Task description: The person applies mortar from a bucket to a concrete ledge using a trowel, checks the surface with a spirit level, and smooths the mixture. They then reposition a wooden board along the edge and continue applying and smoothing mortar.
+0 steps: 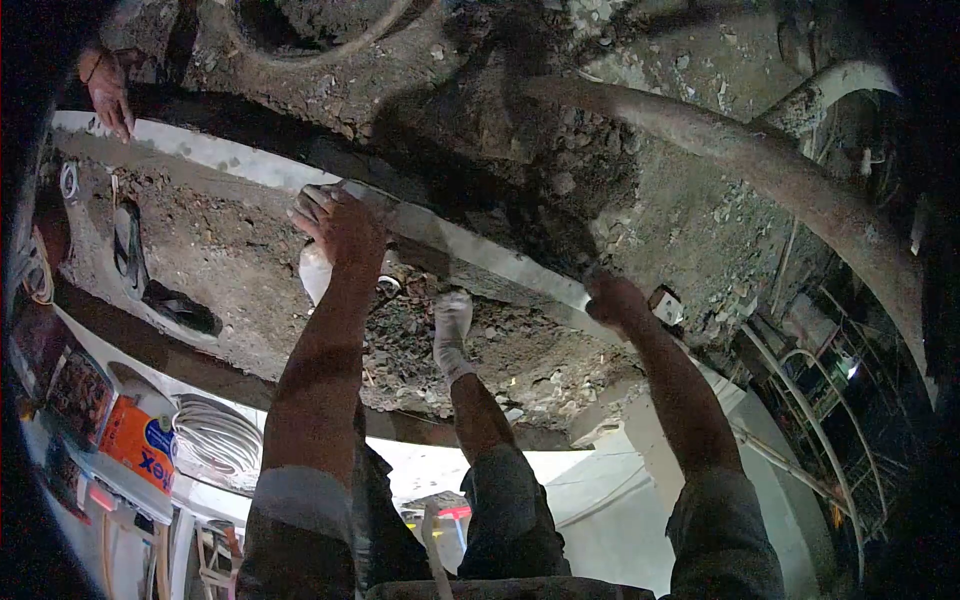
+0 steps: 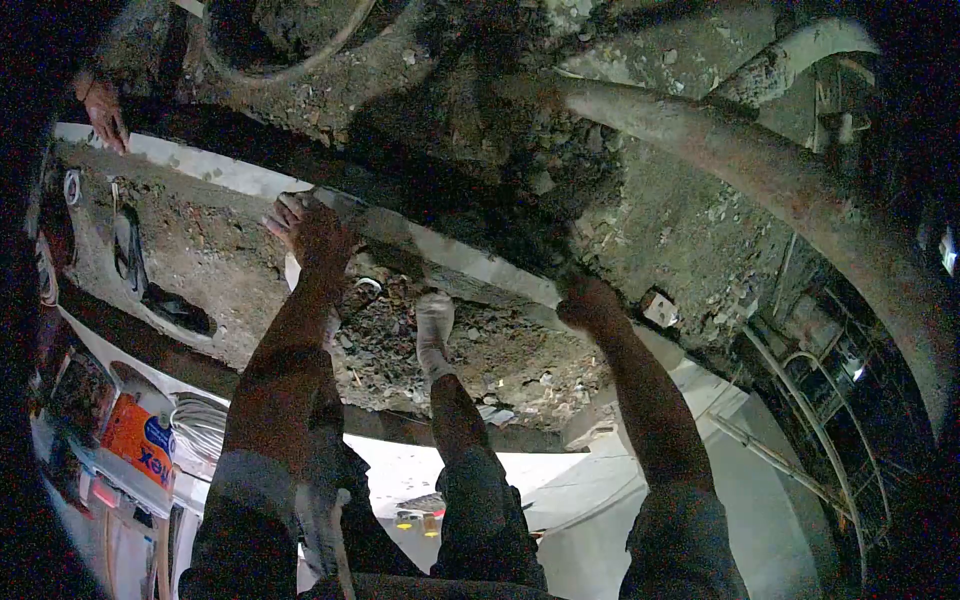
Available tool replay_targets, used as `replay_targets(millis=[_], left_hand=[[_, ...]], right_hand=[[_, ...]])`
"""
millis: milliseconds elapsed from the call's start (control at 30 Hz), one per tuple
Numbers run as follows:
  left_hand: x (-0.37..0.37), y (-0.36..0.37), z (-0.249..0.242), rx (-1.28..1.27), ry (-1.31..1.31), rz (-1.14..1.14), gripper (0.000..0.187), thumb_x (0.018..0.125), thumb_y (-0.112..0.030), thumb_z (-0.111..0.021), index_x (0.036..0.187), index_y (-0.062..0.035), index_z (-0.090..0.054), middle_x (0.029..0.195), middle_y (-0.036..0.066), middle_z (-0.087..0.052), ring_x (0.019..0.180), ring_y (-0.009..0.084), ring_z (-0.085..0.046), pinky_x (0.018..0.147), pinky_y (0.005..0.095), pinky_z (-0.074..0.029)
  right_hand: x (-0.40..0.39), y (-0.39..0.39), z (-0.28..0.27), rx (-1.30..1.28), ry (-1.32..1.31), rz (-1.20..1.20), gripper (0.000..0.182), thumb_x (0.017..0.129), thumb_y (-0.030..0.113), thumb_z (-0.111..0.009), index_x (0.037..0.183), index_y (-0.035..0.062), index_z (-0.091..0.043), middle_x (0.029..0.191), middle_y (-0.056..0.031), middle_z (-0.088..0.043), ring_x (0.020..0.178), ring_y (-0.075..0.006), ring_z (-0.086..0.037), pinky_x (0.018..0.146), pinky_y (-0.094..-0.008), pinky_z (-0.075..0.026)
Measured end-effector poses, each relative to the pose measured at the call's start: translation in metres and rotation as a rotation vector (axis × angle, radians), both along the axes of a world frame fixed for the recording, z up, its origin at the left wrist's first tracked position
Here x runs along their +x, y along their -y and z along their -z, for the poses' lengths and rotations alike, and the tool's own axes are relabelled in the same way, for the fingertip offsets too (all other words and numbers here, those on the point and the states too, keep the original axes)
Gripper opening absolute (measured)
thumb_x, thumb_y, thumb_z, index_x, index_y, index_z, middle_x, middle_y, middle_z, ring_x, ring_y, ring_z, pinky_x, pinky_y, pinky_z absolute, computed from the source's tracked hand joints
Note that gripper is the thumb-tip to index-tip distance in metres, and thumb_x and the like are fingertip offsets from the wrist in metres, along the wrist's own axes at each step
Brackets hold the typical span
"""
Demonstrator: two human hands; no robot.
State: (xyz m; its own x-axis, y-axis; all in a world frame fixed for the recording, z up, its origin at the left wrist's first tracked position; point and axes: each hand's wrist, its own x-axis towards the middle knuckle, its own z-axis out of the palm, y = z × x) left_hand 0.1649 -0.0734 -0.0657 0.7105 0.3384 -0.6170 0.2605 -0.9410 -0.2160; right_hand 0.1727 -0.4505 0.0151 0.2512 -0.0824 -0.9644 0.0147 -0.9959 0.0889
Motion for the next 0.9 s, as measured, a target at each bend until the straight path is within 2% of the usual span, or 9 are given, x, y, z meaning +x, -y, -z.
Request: replay_targets(millis=[233, 333, 400, 433, 500, 567, 667, 767, 900], left_hand=[[-0.007, 0.000, 0.012, 0.072, 0.112, 0.034, 0.065, 0.080, -0.039, -0.053, 0.125, 0.0062, -0.039, 0.134, 0.030, -0.029, 0.129, 0.0415, -0.022, 0.103, 0.0611, -0.008], [-0.002, -0.001, 0.003, 0.063, 0.050, 0.003, 0.066, 0.081, -0.040, -0.052, 0.126, 0.0066, -0.038, 0.134, 0.030, -0.028, 0.129, 0.0419, -0.022, 0.103, 0.0613, -0.008], [-0.001, 0.002, -0.003, 0.044, 0.011, 0.041, 0.070, 0.082, -0.042, -0.052, 0.128, 0.0071, -0.035, 0.135, 0.030, -0.027, 0.129, 0.0421, -0.020, 0.103, 0.0611, -0.008], [-0.002, 0.001, 0.000, 0.043, 0.013, 0.035, 0.070, 0.082, -0.042, -0.052, 0.128, 0.0071, -0.035, 0.135, 0.030, -0.027, 0.129, 0.0421, -0.020, 0.103, 0.0611, -0.008], [-0.002, 0.000, 0.004, 0.007, 0.039, -0.002, 0.074, 0.081, -0.044, -0.053, 0.129, 0.0078, -0.033, 0.136, 0.031, -0.024, 0.130, 0.0423, -0.019, 0.104, 0.0606, -0.008], [0.000, 0.000, 0.005, 0.006, 0.011, 0.003, 0.075, 0.081, -0.045, -0.053, 0.130, 0.0078, -0.033, 0.137, 0.031, -0.024, 0.130, 0.0425, -0.019, 0.104, 0.0603, -0.008], [0.002, 0.000, -0.003, 0.025, -0.042, 0.009, 0.075, 0.081, -0.045, -0.055, 0.130, 0.0079, -0.033, 0.137, 0.031, -0.025, 0.130, 0.0425, -0.020, 0.104, 0.0599, -0.008], [0.001, 0.003, -0.004, 0.022, -0.018, 0.022, 0.075, 0.080, -0.045, -0.056, 0.129, 0.0073, -0.035, 0.136, 0.030, -0.026, 0.130, 0.0421, -0.021, 0.104, 0.0600, -0.008], [-0.004, -0.002, 0.014, 0.117, 0.093, 0.046, 0.075, 0.078, -0.047, -0.058, 0.128, 0.0055, -0.037, 0.136, 0.029, -0.027, 0.129, 0.0422, -0.022, 0.104, 0.0608, -0.008]], right_hand=[[-0.002, -0.025, 0.038, 0.063, -0.029, -0.199, 0.045, 0.070, 0.012, -0.054, 0.113, -0.0016, -0.047, 0.096, -0.0248, -0.059, 0.089, -0.0403, -0.058, 0.076, -0.0470, -0.047], [-0.014, -0.030, 0.022, 0.009, 0.135, -0.079, 0.052, 0.070, 0.013, -0.055, 0.119, -0.0035, -0.043, 0.102, -0.0248, -0.058, 0.089, -0.0397, -0.059, 0.074, -0.0462, -0.049], [-0.039, -0.038, 0.015, -0.101, 0.310, 0.157, 0.058, 0.072, 0.016, -0.055, 0.123, -0.0063, -0.039, 0.105, -0.0264, -0.058, 0.086, -0.0398, -0.060, 0.072, -0.0456, -0.050], [-0.082, -0.015, 0.042, 0.104, 0.740, 0.090, 0.059, 0.068, 0.017, -0.061, 0.118, -0.0065, -0.043, 0.070, -0.0216, -0.059, 0.064, -0.0362, -0.059, 0.057, -0.0459, -0.047], [-0.086, -0.019, 0.039, 0.227, 0.594, 0.229, 0.062, 0.068, 0.017, -0.061, 0.122, -0.0064, -0.040, 0.071, -0.0220, -0.059, 0.063, -0.0367, -0.059, 0.056, -0.0458, -0.047], [-0.077, -0.036, 0.021, 0.112, 0.481, 0.055, 0.052, 0.073, 0.017, -0.060, 0.118, -0.0029, -0.044, 0.078, -0.0213, -0.061, 0.068, -0.0360, -0.060, 0.059, -0.0454, -0.048], [-0.052, -0.053, 0.016, 0.220, 0.358, -0.123, 0.057, 0.072, 0.017, -0.059, 0.124, 0.0016, -0.041, 0.091, -0.0229, -0.061, 0.082, -0.0378, -0.061, 0.070, -0.0443, -0.050], [-0.031, -0.073, 0.040, 0.124, 0.216, -0.181, 0.052, 0.071, 0.011, -0.059, 0.117, -0.0049, -0.043, 0.082, -0.0213, -0.061, 0.078, -0.0364, -0.062, 0.067, -0.0445, -0.050], [-0.041, -0.086, 0.053, 0.211, 0.327, -0.179, 0.042, 0.071, 0.008, -0.057, 0.109, -0.0061, -0.046, 0.081, -0.0213, -0.061, 0.075, -0.0348, -0.063, 0.064, -0.0439, -0.051]])
